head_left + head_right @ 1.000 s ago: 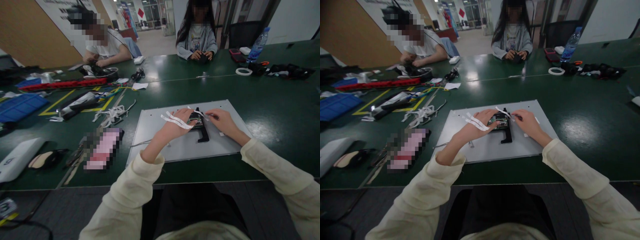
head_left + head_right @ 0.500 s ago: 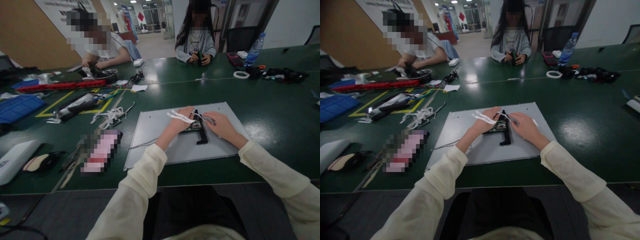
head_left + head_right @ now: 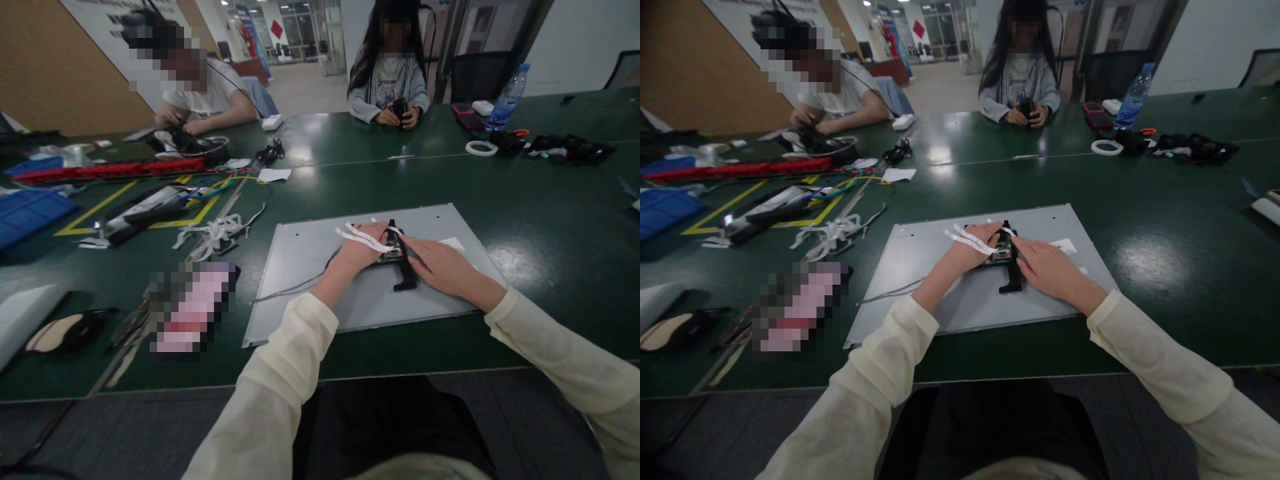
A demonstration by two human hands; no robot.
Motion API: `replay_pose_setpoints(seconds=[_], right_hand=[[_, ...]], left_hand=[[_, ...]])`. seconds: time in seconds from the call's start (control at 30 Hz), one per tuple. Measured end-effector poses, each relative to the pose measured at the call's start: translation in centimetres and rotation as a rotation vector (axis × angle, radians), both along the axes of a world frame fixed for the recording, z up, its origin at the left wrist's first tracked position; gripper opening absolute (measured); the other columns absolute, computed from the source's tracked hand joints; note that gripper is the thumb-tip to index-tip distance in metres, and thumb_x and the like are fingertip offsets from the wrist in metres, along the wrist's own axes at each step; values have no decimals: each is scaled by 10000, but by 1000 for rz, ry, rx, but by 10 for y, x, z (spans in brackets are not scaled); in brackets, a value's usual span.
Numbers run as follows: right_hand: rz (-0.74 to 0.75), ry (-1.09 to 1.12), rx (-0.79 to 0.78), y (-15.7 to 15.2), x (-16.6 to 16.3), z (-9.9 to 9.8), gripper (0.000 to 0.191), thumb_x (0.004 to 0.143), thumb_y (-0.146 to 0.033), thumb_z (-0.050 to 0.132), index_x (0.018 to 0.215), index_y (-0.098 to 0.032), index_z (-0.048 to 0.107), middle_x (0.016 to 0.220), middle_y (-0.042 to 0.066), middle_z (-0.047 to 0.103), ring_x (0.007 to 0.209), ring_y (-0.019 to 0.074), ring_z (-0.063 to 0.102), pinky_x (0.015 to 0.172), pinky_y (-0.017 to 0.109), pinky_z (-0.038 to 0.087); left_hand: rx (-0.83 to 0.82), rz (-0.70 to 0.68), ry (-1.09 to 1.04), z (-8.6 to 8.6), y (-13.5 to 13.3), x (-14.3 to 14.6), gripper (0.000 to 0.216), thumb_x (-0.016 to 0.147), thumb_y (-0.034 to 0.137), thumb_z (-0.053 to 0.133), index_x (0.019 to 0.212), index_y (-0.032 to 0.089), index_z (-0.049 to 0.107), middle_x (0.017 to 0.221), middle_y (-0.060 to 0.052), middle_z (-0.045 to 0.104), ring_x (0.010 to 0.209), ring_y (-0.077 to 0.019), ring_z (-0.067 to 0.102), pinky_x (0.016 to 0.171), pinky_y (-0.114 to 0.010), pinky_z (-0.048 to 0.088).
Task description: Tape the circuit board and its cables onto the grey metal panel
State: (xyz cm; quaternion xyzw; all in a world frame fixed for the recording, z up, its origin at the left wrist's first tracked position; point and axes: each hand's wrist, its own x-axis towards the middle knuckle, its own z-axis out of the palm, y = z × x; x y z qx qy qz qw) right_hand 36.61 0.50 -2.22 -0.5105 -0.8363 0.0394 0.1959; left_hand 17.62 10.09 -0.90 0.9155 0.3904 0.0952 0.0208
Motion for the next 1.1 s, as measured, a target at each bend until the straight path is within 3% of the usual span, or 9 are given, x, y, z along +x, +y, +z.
replay_pose_setpoints(seconds=[0.17, 0.4, 0.57, 0.7, 0.87, 1.0, 1.1], right_hand=[[-19, 8, -14, -11, 6, -2, 489, 913, -286, 402, 1389, -173, 414, 1344, 142, 532, 1185, 290, 549, 990, 474, 444], [-43, -15, -23, -14, 7, 0, 474, 907, -265, 417, 1367, -154, 450, 1336, 146, 540, 1186, 290, 550, 997, 475, 441], [-72, 21, -15, -14, 6, 4, 419, 907, -246, 414, 1310, -199, 521, 1283, 109, 591, 1139, 272, 585, 967, 463, 461], [-113, 60, -22, -14, 8, 4, 382, 911, -251, 407, 1245, -193, 583, 1216, 100, 636, 1050, 278, 630, 892, 454, 495], [-159, 288, 18, -13, 6, 9, 306, 898, -259, 438, 1098, -217, 665, 1062, 64, 703, 934, 243, 667, 825, 399, 514], [-175, 530, -28, -17, -3, 20, 292, 902, -314, 458, 1091, -235, 666, 1013, 48, 715, 901, 212, 672, 670, 309, 534], [-158, 633, -68, -19, -11, 25, 288, 899, -338, 477, 1084, -227, 667, 981, 46, 719, 883, 197, 673, 686, 293, 528]], left_hand=[[54, -60, -26, -8, 6, -2, 327, 941, 228, 341, 1194, 142, 529, 1243, -111, 610, 1151, -203, 568, 997, -349, 412], [44, -12, -9, -9, 3, -2, 354, 941, 218, 353, 1252, 150, 508, 1312, -127, 557, 1233, -215, 510, 1038, -383, 387], [59, -22, -22, -8, 1, -2, 359, 936, 207, 357, 1257, 129, 499, 1267, -141, 574, 1215, -229, 520, 1027, -388, 392], [78, 1, -48, -1, -5, -2, 365, 934, 206, 343, 1267, 128, 470, 1187, -135, 608, 1074, -243, 591, 931, -386, 449], [155, 12, -68, 13, -17, 0, 290, 907, 184, 384, 1155, 160, 533, 1157, -110, 611, 1080, -251, 571, 937, -386, 423], [186, 21, -76, 18, -23, 2, 263, 905, 187, 403, 1122, 162, 549, 1143, -105, 611, 1097, -245, 555, 945, -389, 402], [177, 36, -67, 21, -27, 2, 253, 909, 199, 403, 1100, 151, 562, 1112, -110, 620, 1069, -250, 564, 916, -390, 407]])
